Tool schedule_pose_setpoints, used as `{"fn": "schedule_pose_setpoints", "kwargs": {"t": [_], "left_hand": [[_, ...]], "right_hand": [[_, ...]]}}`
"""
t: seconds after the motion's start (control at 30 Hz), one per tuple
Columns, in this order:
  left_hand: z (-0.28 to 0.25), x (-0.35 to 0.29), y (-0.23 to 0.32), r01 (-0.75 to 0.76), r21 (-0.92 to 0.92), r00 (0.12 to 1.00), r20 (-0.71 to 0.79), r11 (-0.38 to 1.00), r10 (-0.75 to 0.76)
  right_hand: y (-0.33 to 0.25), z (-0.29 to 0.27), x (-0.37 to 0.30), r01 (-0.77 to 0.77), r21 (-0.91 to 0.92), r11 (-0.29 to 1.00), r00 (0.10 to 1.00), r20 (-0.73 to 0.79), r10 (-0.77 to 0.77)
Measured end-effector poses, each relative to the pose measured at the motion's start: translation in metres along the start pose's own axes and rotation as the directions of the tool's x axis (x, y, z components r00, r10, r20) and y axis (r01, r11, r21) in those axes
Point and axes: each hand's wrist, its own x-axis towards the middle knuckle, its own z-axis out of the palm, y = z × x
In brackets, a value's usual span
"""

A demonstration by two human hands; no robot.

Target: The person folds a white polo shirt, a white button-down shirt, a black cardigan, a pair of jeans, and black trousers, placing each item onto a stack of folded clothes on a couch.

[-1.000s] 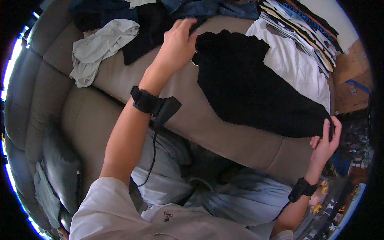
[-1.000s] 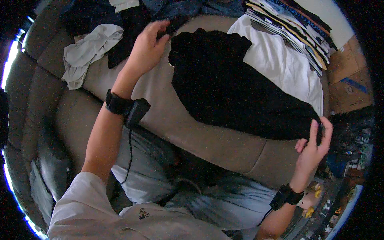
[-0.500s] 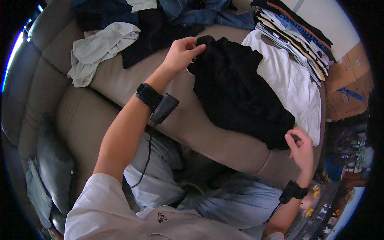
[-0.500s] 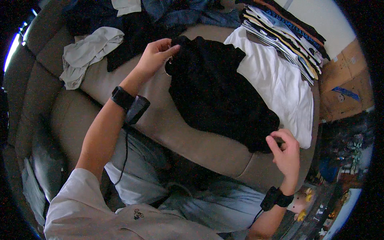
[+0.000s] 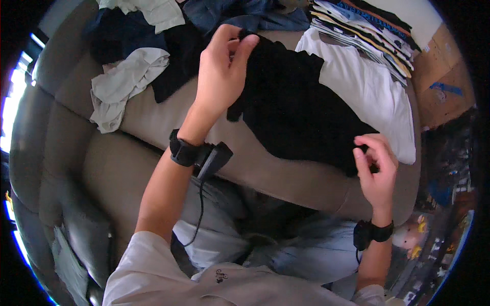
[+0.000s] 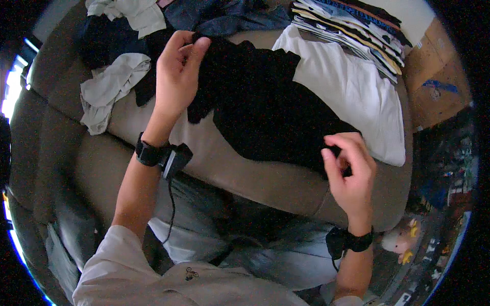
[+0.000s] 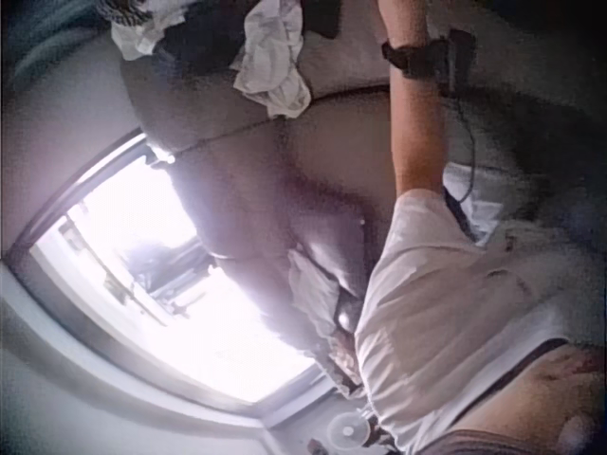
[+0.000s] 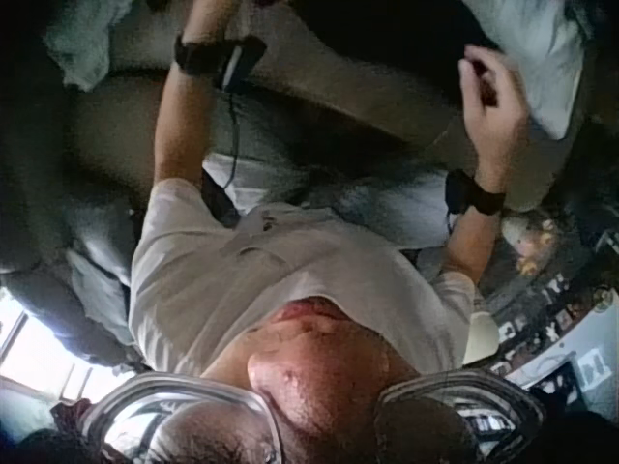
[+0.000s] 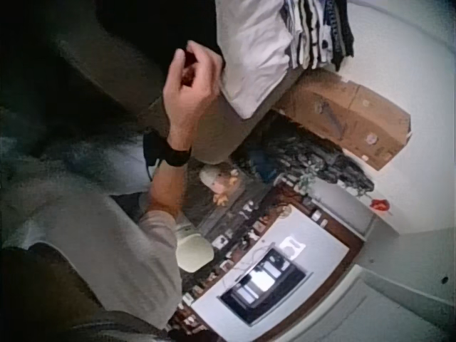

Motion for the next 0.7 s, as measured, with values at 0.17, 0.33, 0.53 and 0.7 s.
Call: {"fn": "schedule_pose_setpoints", "kwargs": {"t": [0.17, 0.33, 0.53, 0.7], "left_hand": [[0.013, -0.013, 0.018, 0.532, -0.66, 0.841, 0.488, 0.531, -0.235], [0.037, -0.034, 0.025, 0.695, -0.536, 0.629, 0.777, 0.479, -0.043], [0.047, -0.058, 0.025, 0.64, -0.52, 0.595, 0.801, 0.566, 0.063], [0.053, -0.065, 0.022, 0.607, -0.489, 0.577, 0.813, 0.626, 0.077]], "right_hand": [[-0.013, 0.016, -0.006, 0.009, 0.155, 0.988, 0.973, 0.227, -0.044], [-0.027, 0.033, -0.001, 0.157, 0.181, 0.971, 0.93, 0.303, -0.207], [-0.024, 0.042, -0.002, 0.061, -0.09, 0.994, 0.994, 0.1, -0.052], [-0.026, 0.041, -0.007, 0.14, -0.242, 0.96, 0.981, 0.164, -0.102]]}}
